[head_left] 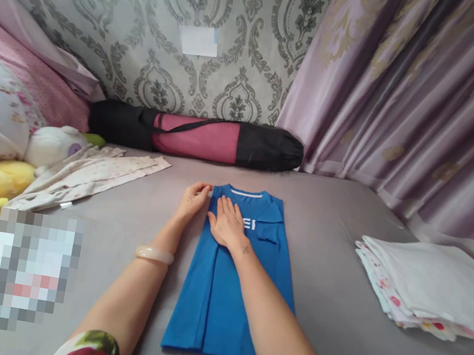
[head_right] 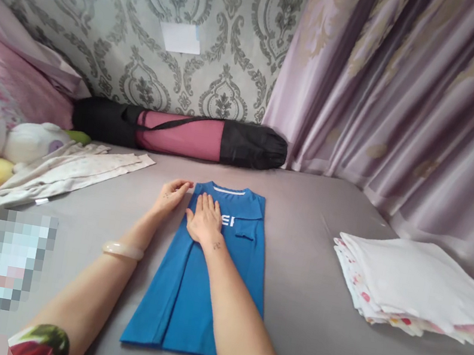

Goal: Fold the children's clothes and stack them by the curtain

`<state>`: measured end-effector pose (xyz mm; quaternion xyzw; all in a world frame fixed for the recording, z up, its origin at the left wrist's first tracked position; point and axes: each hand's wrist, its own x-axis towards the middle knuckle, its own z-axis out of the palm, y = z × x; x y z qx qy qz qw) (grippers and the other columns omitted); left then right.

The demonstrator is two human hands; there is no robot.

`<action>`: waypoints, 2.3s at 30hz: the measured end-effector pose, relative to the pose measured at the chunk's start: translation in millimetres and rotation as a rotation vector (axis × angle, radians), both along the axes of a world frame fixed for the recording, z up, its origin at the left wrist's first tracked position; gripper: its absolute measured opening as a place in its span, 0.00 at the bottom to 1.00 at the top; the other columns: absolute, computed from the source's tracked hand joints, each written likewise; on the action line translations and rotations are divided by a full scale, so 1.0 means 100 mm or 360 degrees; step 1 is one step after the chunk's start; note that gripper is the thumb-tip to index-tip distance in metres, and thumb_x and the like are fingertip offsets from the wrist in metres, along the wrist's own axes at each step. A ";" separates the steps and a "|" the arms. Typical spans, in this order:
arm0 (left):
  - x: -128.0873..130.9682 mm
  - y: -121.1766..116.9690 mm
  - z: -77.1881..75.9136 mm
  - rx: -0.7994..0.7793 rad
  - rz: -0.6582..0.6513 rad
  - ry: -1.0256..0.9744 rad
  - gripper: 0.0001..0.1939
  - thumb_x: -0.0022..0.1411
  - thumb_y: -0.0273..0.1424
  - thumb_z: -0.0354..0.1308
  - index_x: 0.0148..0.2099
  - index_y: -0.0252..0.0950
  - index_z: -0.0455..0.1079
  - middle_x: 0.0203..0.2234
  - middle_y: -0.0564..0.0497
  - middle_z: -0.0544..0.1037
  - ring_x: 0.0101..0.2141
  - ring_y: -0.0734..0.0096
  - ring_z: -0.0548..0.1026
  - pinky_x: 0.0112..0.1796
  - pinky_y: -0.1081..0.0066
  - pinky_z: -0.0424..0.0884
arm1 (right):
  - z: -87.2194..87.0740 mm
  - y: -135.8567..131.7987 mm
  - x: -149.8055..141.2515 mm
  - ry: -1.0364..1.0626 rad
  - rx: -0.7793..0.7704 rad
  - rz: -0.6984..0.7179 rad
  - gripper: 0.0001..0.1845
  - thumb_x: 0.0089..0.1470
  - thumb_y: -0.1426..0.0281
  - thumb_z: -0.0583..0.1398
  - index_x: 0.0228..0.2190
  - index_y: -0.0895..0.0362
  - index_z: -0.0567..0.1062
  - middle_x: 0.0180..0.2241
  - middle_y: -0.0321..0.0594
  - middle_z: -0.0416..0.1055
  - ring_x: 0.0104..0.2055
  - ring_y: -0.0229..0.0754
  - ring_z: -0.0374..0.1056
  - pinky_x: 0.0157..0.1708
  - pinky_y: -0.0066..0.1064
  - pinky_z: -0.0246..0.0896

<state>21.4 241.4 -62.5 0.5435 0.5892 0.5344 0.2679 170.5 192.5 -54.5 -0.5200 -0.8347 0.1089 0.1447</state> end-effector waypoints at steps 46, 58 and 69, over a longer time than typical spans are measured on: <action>0.86 -0.47 0.12 -0.0469 -0.0396 0.1410 0.33 0.67 0.44 0.41 0.67 0.27 0.53 0.67 0.32 0.49 0.67 0.49 0.43 0.62 0.46 0.42 | 0.25 0.45 1.02 0.0597 -0.0241 -0.1114 0.35 0.65 0.65 0.33 0.60 0.63 0.65 0.59 0.51 0.65 0.60 0.50 0.60 0.57 0.38 0.54; 0.30 -1.08 0.10 -0.0366 -0.0528 0.1543 0.33 0.68 0.46 0.41 0.68 0.33 0.50 0.67 0.36 0.51 0.67 0.54 0.47 0.63 0.48 0.41 | 0.33 -0.18 1.69 0.0166 -0.0105 -0.0636 0.32 0.65 0.62 0.40 0.65 0.65 0.52 0.68 0.47 0.45 0.70 0.47 0.39 0.66 0.41 0.35; 0.42 -1.80 -0.01 -0.0244 -0.0653 0.1621 0.37 0.68 0.50 0.39 0.69 0.31 0.49 0.67 0.37 0.51 0.67 0.54 0.46 0.64 0.51 0.44 | 0.02 -1.35 1.59 -0.0265 -0.0052 -0.0186 0.39 0.64 0.53 0.38 0.66 0.67 0.49 0.68 0.52 0.40 0.70 0.49 0.35 0.67 0.47 0.28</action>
